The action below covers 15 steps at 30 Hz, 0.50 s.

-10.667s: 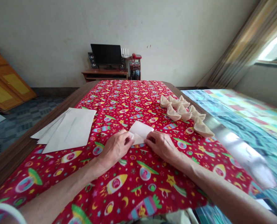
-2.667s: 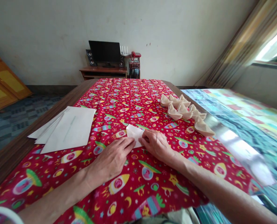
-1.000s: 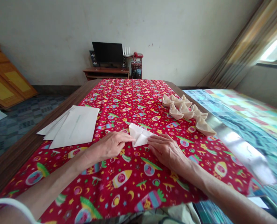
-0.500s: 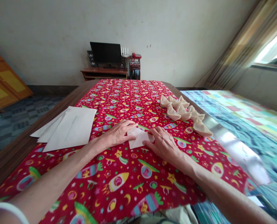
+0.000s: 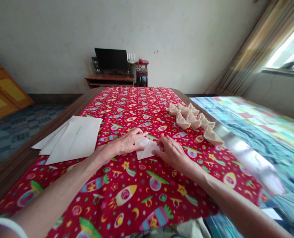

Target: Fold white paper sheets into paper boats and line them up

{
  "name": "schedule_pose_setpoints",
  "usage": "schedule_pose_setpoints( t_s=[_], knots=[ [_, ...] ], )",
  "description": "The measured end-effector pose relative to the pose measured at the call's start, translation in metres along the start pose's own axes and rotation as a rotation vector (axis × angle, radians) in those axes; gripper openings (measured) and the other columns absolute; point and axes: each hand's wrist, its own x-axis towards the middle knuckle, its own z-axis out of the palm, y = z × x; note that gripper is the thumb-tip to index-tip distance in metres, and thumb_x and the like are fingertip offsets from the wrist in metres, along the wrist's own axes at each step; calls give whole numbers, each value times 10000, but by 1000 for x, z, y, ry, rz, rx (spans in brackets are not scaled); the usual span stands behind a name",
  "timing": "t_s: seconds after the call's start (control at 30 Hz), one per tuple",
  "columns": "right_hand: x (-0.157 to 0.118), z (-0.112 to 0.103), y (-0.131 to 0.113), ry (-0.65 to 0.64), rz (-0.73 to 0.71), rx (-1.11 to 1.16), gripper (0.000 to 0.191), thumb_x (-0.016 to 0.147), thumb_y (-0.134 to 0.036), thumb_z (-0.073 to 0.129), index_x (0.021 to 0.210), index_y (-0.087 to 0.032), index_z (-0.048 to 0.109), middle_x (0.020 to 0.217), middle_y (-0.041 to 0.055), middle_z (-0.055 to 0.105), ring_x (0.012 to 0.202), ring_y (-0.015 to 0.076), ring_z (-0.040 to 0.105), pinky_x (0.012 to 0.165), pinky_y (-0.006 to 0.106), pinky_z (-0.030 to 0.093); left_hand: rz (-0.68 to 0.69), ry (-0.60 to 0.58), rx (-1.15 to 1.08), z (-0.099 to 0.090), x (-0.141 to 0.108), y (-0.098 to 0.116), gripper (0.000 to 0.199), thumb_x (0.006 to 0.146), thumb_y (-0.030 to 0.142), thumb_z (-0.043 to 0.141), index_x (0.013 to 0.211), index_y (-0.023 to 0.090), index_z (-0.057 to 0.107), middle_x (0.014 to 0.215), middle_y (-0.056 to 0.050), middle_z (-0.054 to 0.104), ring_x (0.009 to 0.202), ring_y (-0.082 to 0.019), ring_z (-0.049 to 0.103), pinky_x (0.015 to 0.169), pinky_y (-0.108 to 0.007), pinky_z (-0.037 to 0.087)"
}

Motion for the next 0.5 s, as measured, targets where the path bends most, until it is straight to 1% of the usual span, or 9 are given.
schedule_pose_setpoints(
  t_s=[0.07,0.13,0.23,0.3,0.4,0.5],
  knots=[
    [0,1,1,6,-6,16,242,778,-372,647,896,-207,515,867,38,595,803,176,554,651,258,408,-22,-4,-3,-1,1,1,583,786,324,644,1324,205,453,1141,-73,490,1102,-221,492,994,-351,400],
    [-2,2,1,12,-10,20,272,785,-369,636,963,-204,515,924,58,600,843,188,558,689,271,422,-32,5,-9,-2,1,3,571,770,319,662,1300,221,475,1116,-64,492,1077,-213,499,982,-345,407],
    [-3,2,1,16,4,-12,320,791,-388,622,1028,-198,518,969,80,599,870,199,559,724,288,423,-31,19,-5,-3,1,5,451,756,298,672,1189,243,557,1084,-44,492,1052,-200,503,973,-333,410],
    [-1,1,1,-7,14,-31,289,793,-409,612,978,-199,538,931,70,596,840,190,556,708,282,413,-40,27,3,-3,1,5,391,743,281,679,1117,226,581,1072,-44,492,1045,-200,504,963,-334,417],
    [4,-1,1,-50,37,-19,245,758,-410,641,849,-201,551,854,36,582,782,166,539,658,254,388,-32,56,10,-2,1,2,398,731,275,684,1104,208,563,1063,-49,509,1051,-210,502,951,-345,421],
    [11,-4,0,-77,86,57,147,751,-309,640,790,-195,556,778,6,587,703,132,531,588,221,349,-2,64,10,1,0,-3,408,741,289,676,1124,221,554,1063,-40,524,1060,-211,498,955,-345,416]
  ],
)
